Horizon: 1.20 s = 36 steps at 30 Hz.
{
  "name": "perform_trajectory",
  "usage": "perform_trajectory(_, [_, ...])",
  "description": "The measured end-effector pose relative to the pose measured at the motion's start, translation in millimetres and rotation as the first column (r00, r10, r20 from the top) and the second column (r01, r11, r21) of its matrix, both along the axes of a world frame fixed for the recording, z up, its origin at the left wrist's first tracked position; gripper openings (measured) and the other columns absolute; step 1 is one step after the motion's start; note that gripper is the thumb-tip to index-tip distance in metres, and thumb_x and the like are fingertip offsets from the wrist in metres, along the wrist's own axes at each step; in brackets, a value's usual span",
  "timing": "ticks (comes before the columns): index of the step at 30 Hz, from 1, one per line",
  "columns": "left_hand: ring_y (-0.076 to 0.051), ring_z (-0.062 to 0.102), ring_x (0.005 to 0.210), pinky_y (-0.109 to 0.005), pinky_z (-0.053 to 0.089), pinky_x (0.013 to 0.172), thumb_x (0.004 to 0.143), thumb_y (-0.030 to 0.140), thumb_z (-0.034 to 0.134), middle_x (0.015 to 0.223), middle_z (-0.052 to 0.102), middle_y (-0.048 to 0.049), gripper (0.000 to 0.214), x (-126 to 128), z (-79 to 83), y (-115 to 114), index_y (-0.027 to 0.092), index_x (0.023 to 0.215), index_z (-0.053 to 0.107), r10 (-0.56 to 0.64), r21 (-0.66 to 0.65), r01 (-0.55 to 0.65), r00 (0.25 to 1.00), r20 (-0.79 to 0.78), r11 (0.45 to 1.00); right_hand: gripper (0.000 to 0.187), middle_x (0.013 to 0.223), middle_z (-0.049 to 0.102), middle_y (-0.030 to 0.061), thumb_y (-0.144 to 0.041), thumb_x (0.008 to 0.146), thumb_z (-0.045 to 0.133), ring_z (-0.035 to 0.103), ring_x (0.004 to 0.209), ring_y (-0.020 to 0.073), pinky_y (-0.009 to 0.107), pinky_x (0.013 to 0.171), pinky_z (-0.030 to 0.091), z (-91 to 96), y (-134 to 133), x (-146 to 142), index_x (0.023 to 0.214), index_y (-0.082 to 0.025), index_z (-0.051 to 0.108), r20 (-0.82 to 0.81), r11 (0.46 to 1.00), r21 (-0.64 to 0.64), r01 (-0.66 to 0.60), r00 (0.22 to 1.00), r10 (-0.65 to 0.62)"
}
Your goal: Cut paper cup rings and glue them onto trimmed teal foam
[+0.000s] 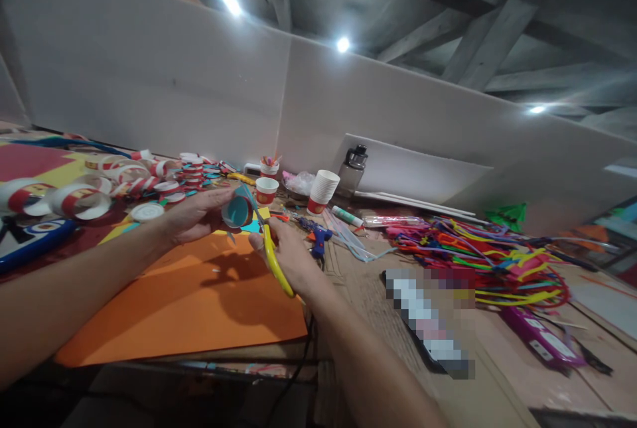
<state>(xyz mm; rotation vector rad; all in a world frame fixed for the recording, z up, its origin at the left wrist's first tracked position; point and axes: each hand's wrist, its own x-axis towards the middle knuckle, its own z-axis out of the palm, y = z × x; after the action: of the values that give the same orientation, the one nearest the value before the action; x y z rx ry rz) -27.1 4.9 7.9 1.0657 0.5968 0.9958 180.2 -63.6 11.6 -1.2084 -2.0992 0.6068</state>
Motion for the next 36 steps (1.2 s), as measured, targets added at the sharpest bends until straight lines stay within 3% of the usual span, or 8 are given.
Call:
perform_trajectory(6, [-0.023, 0.069, 0.084, -0.036, 0.059, 0.066, 0.088, 0.032, 0.057, 0.109, 0.069, -0.0155, 0.029, -1.6, -1.0, 1.7, 0.016, 0.110, 0.067, -0.044, 0.038, 0.045, 0.998, -0.036, 0.998, 0.033, 0.073, 0.043, -0.0033, -0.051, 0.092, 0.045, 0.038, 0.066, 0.0113, 0.024, 0.058, 0.029, -0.3, -0.9, 1.3, 0.078, -0.020, 0.041, 0.009, 1.000, 0.017, 0.010, 1.000, -0.010])
perform_trajectory(12, [-0.019, 0.067, 0.074, -0.032, 0.058, 0.060, 0.087, 0.033, 0.058, 0.098, 0.070, -0.0112, 0.027, -1.7, 1.2, -0.1, 0.016, 0.107, 0.067, -0.041, 0.031, 0.042, 0.998, -0.047, 0.999, 0.033, 0.072, 0.044, -0.0037, -0.050, 0.092, 0.043, 0.039, 0.065, 0.0111, 0.024, 0.059, 0.028, -2.1, -0.1, 2.2, 0.079, -0.020, 0.043, 0.035, 0.999, 0.038, 0.024, 0.999, -0.025])
perform_trajectory(21, [-0.018, 0.064, 0.069, -0.032, 0.058, 0.057, 0.086, 0.030, 0.059, 0.093, 0.069, -0.0124, 0.026, -3.6, 2.2, 3.0, 0.011, 0.101, 0.069, -0.004, 0.032, 0.007, 0.995, -0.095, 0.999, 0.037, 0.069, 0.045, -0.0033, -0.053, 0.091, 0.045, 0.040, 0.062, 0.0106, 0.024, 0.056, 0.027, -1.9, 0.2, 1.7, 0.077, -0.019, 0.047, 0.062, 0.998, 0.038, 0.058, 0.996, -0.060])
perform_trajectory(25, [-0.017, 0.065, 0.072, -0.029, 0.057, 0.056, 0.088, 0.028, 0.057, 0.096, 0.069, -0.0117, 0.026, 0.3, 1.3, 3.4, 0.011, 0.104, 0.068, 0.070, 0.012, -0.070, 0.998, 0.001, 0.997, 0.036, 0.067, 0.045, -0.0035, -0.053, 0.091, 0.044, 0.040, 0.061, 0.0106, 0.024, 0.055, 0.028, -6.0, 3.3, 2.7, 0.078, -0.020, 0.047, 0.043, 0.995, 0.047, 0.090, 0.995, -0.092])
perform_trajectory(29, [-0.015, 0.065, 0.072, -0.026, 0.055, 0.056, 0.091, 0.028, 0.054, 0.092, 0.070, -0.0072, 0.023, 9.2, -2.8, 1.2, 0.015, 0.102, 0.068, 0.160, -0.086, -0.149, 0.977, 0.139, 0.985, 0.033, 0.062, 0.043, -0.0046, -0.052, 0.092, 0.043, 0.039, 0.055, 0.0099, 0.023, 0.051, 0.026, -12.6, 7.8, 4.0, 0.080, -0.021, 0.046, -0.018, 0.993, 0.024, 0.114, 0.993, -0.114])
perform_trajectory(36, [-0.015, 0.066, 0.077, -0.029, 0.058, 0.060, 0.094, 0.031, 0.048, 0.095, 0.070, -0.0050, 0.023, 18.6, -5.0, -4.9, 0.018, 0.102, 0.066, 0.165, -0.111, -0.142, 0.958, 0.236, 0.984, 0.031, 0.063, 0.046, -0.0044, -0.051, 0.092, 0.044, 0.041, 0.056, 0.0104, 0.023, 0.053, 0.029, -16.3, 6.7, 3.8, 0.082, -0.022, 0.047, -0.047, 0.992, 0.042, 0.116, 0.992, -0.114])
